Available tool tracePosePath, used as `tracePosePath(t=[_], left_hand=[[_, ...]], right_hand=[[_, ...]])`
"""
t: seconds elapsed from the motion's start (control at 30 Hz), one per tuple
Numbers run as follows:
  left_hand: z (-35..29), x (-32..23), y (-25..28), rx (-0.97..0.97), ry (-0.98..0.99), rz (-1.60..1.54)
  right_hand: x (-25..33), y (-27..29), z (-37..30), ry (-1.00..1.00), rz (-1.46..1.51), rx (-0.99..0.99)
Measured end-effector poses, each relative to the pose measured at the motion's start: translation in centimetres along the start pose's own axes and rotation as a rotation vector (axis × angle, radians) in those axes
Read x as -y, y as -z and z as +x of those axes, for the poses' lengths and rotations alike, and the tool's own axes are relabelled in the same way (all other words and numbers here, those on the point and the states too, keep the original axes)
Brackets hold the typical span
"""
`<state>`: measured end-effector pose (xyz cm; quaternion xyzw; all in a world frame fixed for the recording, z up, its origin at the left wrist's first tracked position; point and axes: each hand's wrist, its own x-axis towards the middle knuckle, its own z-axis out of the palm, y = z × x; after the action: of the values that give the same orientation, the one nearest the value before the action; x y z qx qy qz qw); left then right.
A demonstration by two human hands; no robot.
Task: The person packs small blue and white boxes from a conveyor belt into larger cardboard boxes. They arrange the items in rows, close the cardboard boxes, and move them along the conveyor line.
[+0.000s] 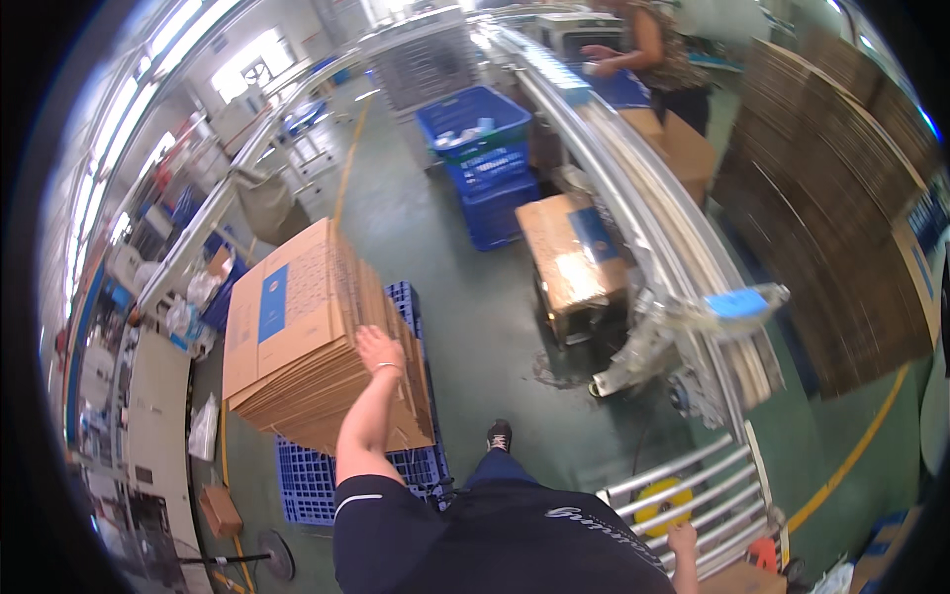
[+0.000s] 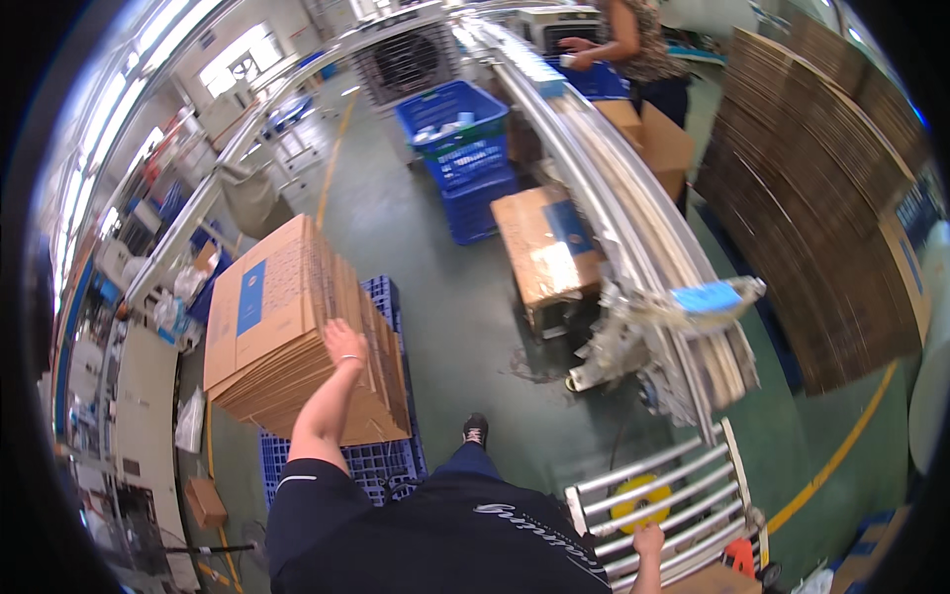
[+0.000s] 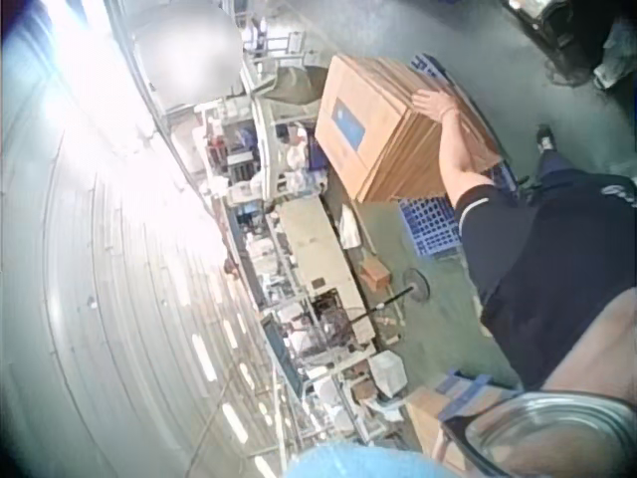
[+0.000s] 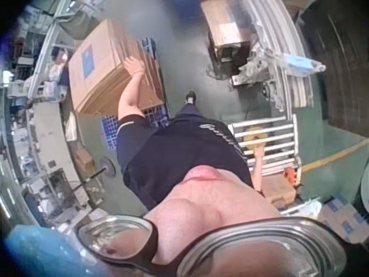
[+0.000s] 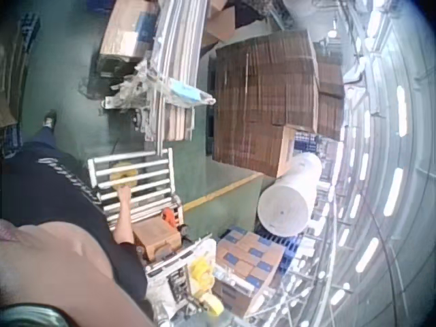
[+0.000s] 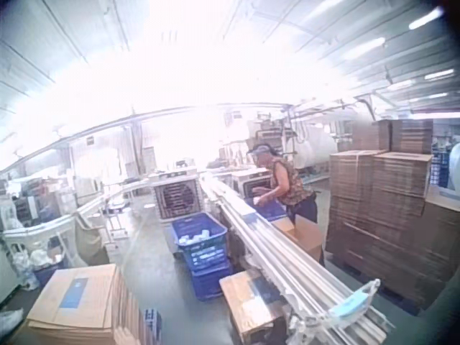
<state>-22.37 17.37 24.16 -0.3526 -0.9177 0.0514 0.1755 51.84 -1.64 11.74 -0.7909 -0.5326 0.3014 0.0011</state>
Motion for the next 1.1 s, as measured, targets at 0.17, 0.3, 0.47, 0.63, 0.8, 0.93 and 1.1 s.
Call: tracePosePath(t=[0.17,0.3,0.47,0.63,0.8,0.93,1.1], left_hand=[[8.5,12.4,0.7,0.277,0.263,-0.182],[6.4,14.2,-4.2,-0.020,-0.119,-0.378],[6.0,12.7,0.4,-0.070,-0.583,-0.221],[22.0,13.5,13.8,-0.677,-0.388,-0.616],[28.4,7.9,23.9,-0.751,-0.458,-1.110],[43.1,0.9,22.1,-0.699,-0.310,-1.588],[54.4,-18.0,13.0,0.160,-0.303,-2.528]], right_hand=[[24.8,-4.4,6.9,0.403,0.089,0.168],[41.8,-6.2,8.5,0.528,0.248,0.309],[49.4,-8.0,11.2,0.670,-0.076,0.529],[54.0,-5.5,16.3,0.687,-0.161,0.367],[67.2,3.1,18.8,0.785,0.396,-0.030],[74.5,14.4,28.8,0.920,0.564,-0.714],[76.2,29.1,27.8,0.820,1.038,-0.776]])
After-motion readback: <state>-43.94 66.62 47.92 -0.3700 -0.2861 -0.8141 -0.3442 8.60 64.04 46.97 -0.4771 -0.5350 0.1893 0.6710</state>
